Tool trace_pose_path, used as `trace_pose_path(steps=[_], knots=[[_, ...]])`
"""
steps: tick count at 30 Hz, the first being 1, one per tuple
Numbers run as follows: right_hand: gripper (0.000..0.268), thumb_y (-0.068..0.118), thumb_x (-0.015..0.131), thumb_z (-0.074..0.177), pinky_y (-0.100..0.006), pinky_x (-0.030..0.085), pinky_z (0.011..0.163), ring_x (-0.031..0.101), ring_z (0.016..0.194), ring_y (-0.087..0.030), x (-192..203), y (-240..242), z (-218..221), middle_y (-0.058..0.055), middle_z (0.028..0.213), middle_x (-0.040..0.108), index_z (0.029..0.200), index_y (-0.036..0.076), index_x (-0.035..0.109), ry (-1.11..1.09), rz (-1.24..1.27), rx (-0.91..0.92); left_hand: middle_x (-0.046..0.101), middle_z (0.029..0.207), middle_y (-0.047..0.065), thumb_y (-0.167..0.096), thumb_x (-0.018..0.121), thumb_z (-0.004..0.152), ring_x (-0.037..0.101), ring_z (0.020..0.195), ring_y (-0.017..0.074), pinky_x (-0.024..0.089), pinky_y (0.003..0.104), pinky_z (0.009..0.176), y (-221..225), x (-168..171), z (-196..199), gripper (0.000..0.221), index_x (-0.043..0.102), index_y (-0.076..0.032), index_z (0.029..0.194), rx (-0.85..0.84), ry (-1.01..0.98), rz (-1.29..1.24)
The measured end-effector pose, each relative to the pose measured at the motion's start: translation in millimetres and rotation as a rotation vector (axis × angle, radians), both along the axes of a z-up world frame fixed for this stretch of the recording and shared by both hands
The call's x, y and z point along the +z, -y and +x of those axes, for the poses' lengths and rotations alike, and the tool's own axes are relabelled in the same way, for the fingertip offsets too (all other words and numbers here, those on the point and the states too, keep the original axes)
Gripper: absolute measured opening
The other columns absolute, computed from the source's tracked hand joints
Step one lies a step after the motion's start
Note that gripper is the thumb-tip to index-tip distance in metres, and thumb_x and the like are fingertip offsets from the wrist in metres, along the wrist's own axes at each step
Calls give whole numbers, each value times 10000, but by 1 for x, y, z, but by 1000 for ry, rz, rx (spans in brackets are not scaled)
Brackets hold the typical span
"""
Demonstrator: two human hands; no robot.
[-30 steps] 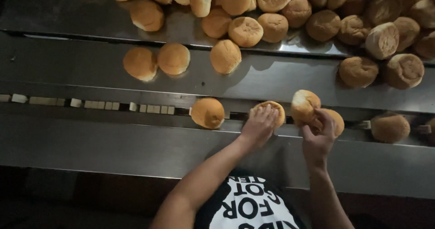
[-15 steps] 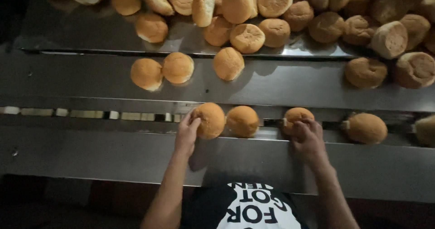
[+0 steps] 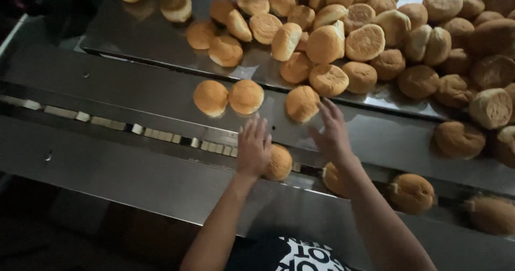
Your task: Picking up bread buns from a stainless steel table and placing them individually into the slots of a moving conveyor belt.
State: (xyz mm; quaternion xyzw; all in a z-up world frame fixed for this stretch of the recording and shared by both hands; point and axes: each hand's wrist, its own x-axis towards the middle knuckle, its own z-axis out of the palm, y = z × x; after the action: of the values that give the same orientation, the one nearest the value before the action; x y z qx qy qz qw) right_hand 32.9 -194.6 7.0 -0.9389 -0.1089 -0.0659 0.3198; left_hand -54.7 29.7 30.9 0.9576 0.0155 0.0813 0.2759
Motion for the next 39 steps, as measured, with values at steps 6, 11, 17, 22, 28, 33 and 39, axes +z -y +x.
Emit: trace_pose_path(steps=[6,11,17,22,28,33,39], knots=[[793,303,808,742,-618,581,860,377,1452,-423,-39,-58,32,-174,1535,444,1476,158,548,180,-334,100,225,1688,160,-350,791,875,338,1476,435,411,608,1133,-57,-28,98,952,260,-126,1633,213,-216,97],[676,264,800,674,-486,531,909,539,1252,-351,-54,-34,16,-103,1262,571,1318,214,600,112,-250,124,398,1562,140,-348,796,805,490,1343,430,470,604,1052,-55,-46,97,897,375,-101,1558,193,-208,77],[664,202,808,657,-465,498,904,587,1151,-393,-32,-27,-40,-125,1233,598,1298,218,636,-25,0,402,505,1426,148,-272,745,761,566,1262,433,509,569,1002,-42,-51,57,787,472,-100,1478,124,-218,1],[606,192,807,730,-466,553,875,558,1243,-374,-24,-63,-93,-52,1312,587,1314,260,663,-42,-57,612,545,1357,184,-256,791,752,596,1210,433,536,557,958,-57,-5,-6,772,506,-79,1448,189,-181,-34],[548,256,751,860,-463,530,915,493,1314,-467,-79,-61,-98,-177,1427,548,1385,164,627,299,-79,627,426,1514,242,-231,782,843,520,1300,492,403,618,1114,-102,-18,-42,836,384,-4,1542,357,-437,83],[598,427,670,934,-589,447,968,404,1419,-444,-69,-35,-109,-123,1523,494,1503,288,554,203,-114,519,398,1569,204,-408,749,902,460,1390,460,358,672,1115,-88,16,-43,850,367,-15,1552,234,-589,110],[717,317,786,834,-534,378,1163,366,1510,-350,-85,6,-141,-86,1591,456,1478,181,501,107,-56,194,674,1187,193,-301,710,947,616,1091,366,517,462,902,-102,-4,21,646,484,26,1457,142,105,114]])
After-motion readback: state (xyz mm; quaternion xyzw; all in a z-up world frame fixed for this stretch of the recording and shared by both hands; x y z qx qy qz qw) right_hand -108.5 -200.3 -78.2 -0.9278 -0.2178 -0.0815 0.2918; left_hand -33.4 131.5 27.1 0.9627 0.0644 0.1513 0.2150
